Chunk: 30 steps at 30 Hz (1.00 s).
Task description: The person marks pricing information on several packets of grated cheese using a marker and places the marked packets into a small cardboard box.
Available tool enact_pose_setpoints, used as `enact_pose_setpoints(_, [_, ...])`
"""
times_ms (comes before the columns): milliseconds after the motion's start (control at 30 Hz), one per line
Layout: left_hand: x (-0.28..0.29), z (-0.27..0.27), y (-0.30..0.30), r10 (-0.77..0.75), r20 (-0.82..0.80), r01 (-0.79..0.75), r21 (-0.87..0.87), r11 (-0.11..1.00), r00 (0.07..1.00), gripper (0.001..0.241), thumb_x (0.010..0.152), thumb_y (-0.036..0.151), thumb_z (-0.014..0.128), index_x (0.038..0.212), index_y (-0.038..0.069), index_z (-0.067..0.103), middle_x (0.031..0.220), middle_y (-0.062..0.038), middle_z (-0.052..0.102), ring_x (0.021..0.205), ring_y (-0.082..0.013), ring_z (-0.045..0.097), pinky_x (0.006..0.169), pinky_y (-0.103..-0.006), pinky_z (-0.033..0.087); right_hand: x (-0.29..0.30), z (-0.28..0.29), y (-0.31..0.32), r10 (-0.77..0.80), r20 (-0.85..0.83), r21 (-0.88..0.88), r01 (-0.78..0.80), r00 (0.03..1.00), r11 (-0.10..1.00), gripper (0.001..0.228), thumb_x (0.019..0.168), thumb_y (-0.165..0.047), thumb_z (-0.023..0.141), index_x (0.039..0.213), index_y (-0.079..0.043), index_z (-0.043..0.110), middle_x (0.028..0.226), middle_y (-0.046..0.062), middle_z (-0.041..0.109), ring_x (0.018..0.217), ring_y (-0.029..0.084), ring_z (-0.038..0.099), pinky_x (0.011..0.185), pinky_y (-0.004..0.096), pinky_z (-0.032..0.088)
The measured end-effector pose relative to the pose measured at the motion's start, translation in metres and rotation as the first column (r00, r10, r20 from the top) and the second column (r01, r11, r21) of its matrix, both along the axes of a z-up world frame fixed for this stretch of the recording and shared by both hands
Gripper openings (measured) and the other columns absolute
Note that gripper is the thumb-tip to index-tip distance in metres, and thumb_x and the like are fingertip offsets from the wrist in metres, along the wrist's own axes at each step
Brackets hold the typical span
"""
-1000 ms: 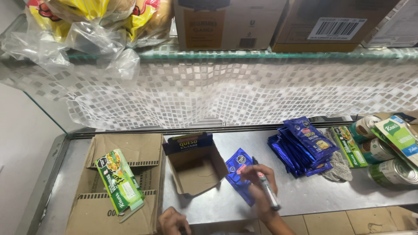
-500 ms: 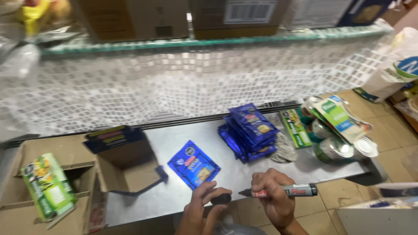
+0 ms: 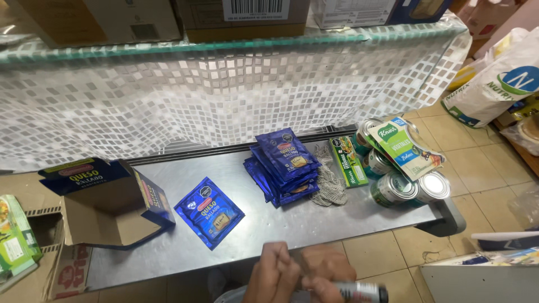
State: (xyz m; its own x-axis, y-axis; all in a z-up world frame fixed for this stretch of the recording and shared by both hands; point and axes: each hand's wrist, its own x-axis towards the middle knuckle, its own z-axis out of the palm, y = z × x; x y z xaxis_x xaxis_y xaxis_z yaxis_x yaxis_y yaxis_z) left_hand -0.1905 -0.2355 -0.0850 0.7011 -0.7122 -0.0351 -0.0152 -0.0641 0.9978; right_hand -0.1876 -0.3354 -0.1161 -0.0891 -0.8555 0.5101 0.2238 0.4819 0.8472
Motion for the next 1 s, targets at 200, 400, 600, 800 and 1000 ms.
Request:
enact_pose_setpoints(200, [0.007,-0.02,-0.024,-0.138,-0.192,0.132,-0.045,0.99,0.972,0.031,0.104,0.046,0.048,0.097,0.016,0.044,0.071,0.007,0.041,0.062,-0.0067,0.037,0.055,-0.0278,0.033,-0.022,0.029,-0.021,-0.798,-0.557,-0.824,0.279,-0.231,0.494,0.031,0.062,-0.003,0.054,0.051,-0.013,0.026,0.042,-0.003,0.028,0.032,0.009,0.017,0.038,0.031,0.018])
enact_pose_setpoints(400, [0.077,-0.053,-0.026,-0.263,-0.165,0.276,0.059,0.959,0.95,0.06,0.094,0.055,0.053,0.137,0.015,0.04,0.107,0.003,0.067,0.099,-0.0082,0.064,0.096,-0.0258,0.05,-0.059,-0.038,-0.123,-0.901,0.181,-0.782,-0.613,-0.394,0.111,0.02,0.092,-0.022,0.064,0.078,-0.011,0.073,0.076,0.002,0.071,0.058,0.012,0.071,0.05,0.025,0.057])
enact_pose_setpoints(600, [0.173,-0.101,0.016,-0.134,0.6,-0.43,0.694,0.577,0.789,0.085,0.083,0.032,0.068,0.156,0.012,0.028,0.162,-0.018,0.031,0.149,-0.0384,0.028,0.121,-0.0562,0.028,-0.031,-0.024,-0.216,-0.413,0.786,-0.191,-0.816,-0.459,0.545,0.051,0.089,-0.041,0.062,0.123,-0.008,0.045,0.102,0.031,0.072,0.095,0.057,0.066,0.079,0.059,0.05])
enact_pose_setpoints(800, [0.177,-0.103,0.012,-0.045,0.543,-0.471,0.765,0.439,0.839,0.074,0.072,0.042,0.064,0.141,0.025,0.045,0.134,-0.008,0.055,0.129,-0.0329,0.049,0.111,-0.0495,0.038,-0.04,-0.049,-0.221,-0.439,0.839,-0.168,-0.92,-0.322,0.354,0.054,0.093,-0.035,0.054,0.144,-0.022,0.046,0.122,0.014,0.06,0.106,0.042,0.065,0.083,0.059,0.053])
enact_pose_setpoints(1000, [0.192,-0.105,0.019,0.046,0.495,-0.471,0.789,0.395,0.868,0.089,0.058,0.055,0.077,0.135,0.028,0.044,0.124,-0.009,0.054,0.122,-0.0317,0.052,0.109,-0.0436,0.04,-0.058,-0.063,-0.218,-0.375,0.812,-0.346,-0.887,-0.447,0.306,0.07,0.086,-0.046,0.064,0.147,-0.017,0.048,0.144,0.01,0.052,0.129,0.037,0.053,0.104,0.053,0.048])
